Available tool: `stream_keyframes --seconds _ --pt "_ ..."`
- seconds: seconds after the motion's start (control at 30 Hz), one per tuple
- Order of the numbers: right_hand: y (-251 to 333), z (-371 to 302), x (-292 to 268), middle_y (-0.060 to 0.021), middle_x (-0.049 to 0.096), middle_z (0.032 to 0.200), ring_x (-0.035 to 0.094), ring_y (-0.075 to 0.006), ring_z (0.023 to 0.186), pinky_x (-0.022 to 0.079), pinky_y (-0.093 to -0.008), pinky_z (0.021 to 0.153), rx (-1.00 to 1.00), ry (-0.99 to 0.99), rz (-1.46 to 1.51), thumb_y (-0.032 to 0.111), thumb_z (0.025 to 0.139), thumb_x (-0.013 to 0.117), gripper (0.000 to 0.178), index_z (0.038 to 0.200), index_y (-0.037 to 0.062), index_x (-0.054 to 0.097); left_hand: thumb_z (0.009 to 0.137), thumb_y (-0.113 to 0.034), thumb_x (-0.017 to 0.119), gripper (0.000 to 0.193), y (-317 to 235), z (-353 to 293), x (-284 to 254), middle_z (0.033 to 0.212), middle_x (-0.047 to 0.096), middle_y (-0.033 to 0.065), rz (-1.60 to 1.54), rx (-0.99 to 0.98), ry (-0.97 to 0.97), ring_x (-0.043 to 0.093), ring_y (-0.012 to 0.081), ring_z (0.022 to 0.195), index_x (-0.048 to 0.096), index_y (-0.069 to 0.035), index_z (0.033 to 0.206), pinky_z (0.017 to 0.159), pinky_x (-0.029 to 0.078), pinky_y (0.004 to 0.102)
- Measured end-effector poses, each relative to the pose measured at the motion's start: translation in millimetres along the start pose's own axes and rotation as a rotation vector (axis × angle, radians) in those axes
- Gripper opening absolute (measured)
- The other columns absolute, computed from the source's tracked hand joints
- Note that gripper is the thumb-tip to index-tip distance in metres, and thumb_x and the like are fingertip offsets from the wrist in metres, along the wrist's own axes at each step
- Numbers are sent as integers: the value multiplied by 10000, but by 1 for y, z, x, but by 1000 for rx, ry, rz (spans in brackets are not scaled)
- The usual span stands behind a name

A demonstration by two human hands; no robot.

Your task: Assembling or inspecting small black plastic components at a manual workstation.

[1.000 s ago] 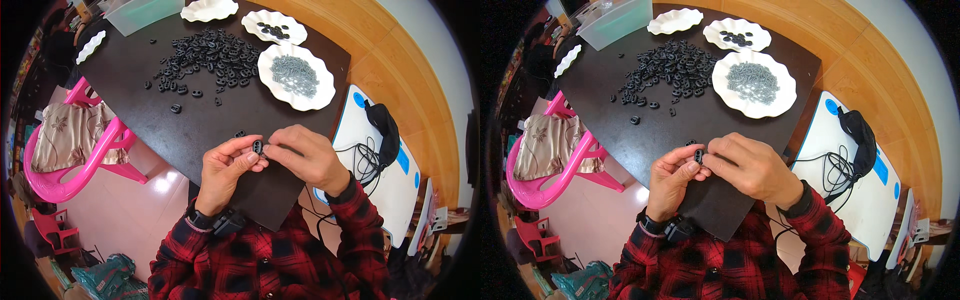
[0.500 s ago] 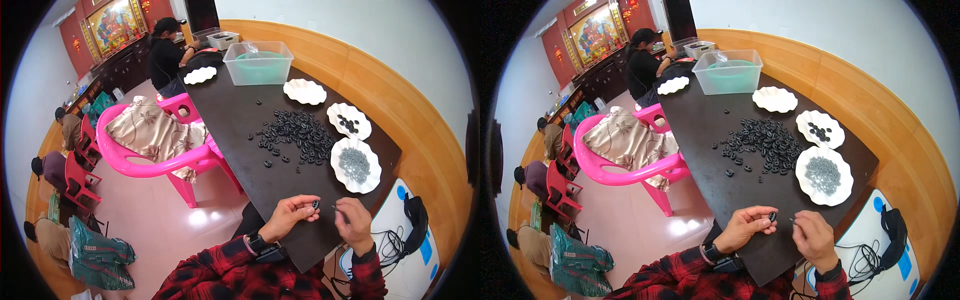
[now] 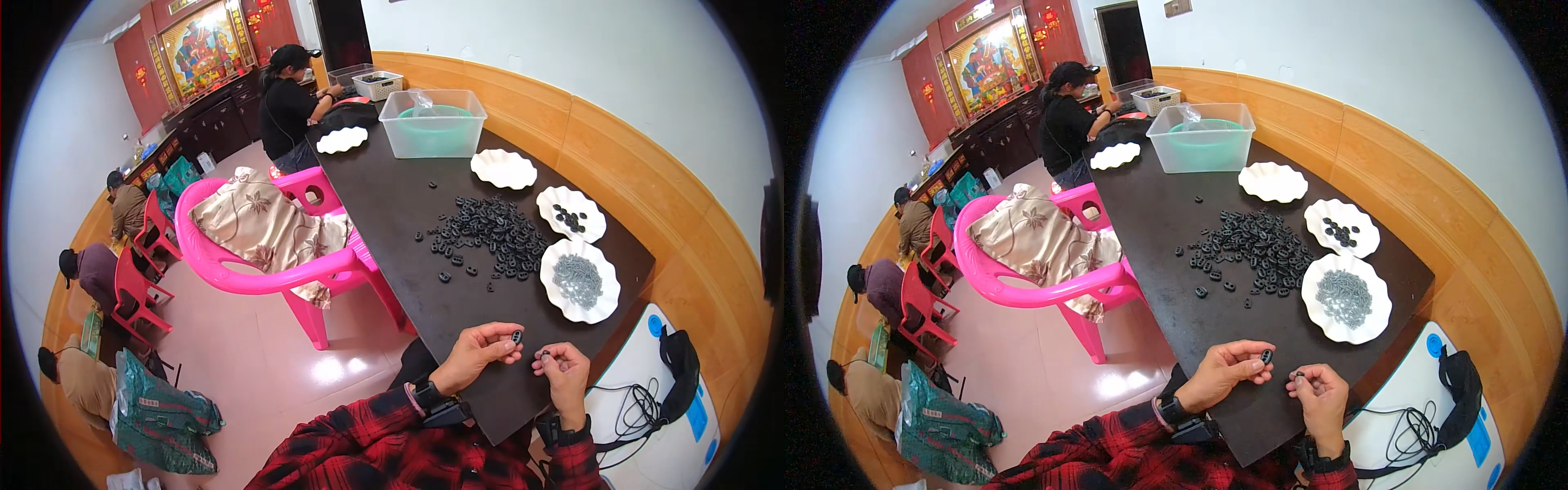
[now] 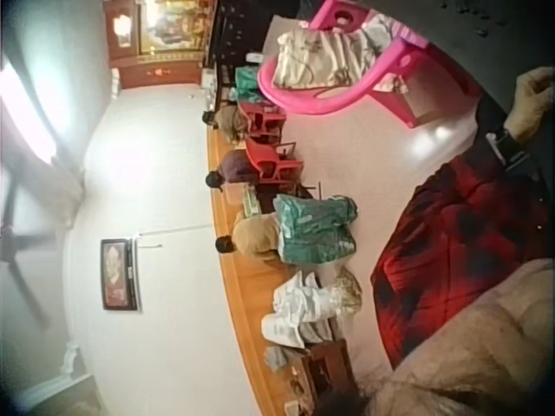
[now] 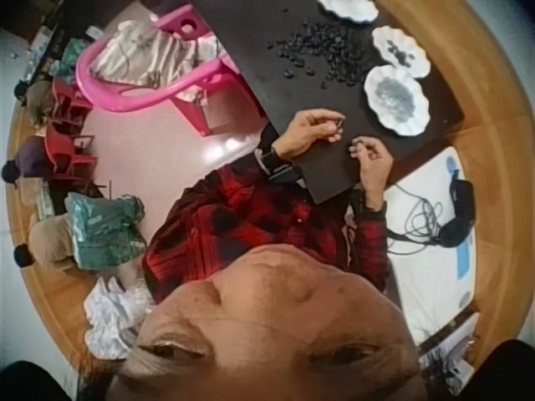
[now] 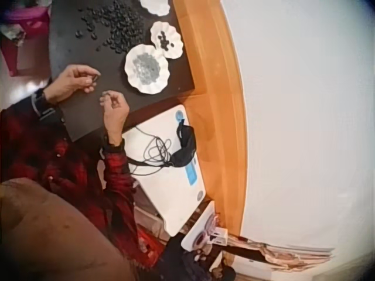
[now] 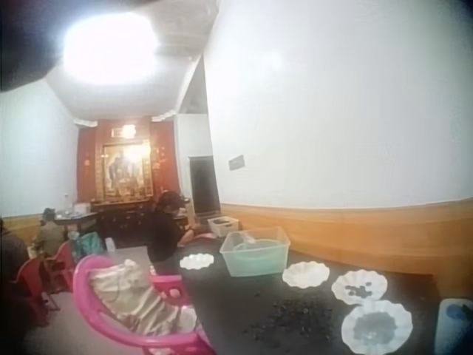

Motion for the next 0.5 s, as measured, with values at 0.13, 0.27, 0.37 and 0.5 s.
stream_keyframes --seconds 0.13,0.27,0.37,0.5 --pt "2 -6 -4 -95 615 807 597 -115 651 501 -222 589 20 -56 10 -27 831 535 35 848 -39 563 879 -66 553 304 1 -7 5 951 623 99 -11 12 2 612 129 824 527 17 1170 728 498 225" --pt "-1 -4 -9 -93 625 781 601 -119 641 494 -222 583 22 -124 -8 -2 831 553 60 853 -50 582 882 -53 537 289 6 3 7 941 626 100 4 -28 24 612 126 802 532 18 1162 717 499 228" --pt "0 4 4 -90 630 770 604 -123 640 490 -221 586 39 -65 48 16 829 573 74 852 -52 591 880 -29 517 270 -5 2 2 920 626 103 96 39 -50 610 130 773 539 22 1144 708 500 234" --pt "14 5 25 -86 619 756 595 -108 633 484 -207 583 134 16 228 32 846 542 72 860 -28 579 867 -21 532 281 -8 -1 -2 912 621 105 -5 9 -73 603 140 771 535 21 1144 704 495 237"
Point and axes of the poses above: each hand's wrist, its own z-axis towards the middle knuckle, its own x-axis out of the palm, y = z × x, the point moved 5 cm from there along z, towards the middle knuckle
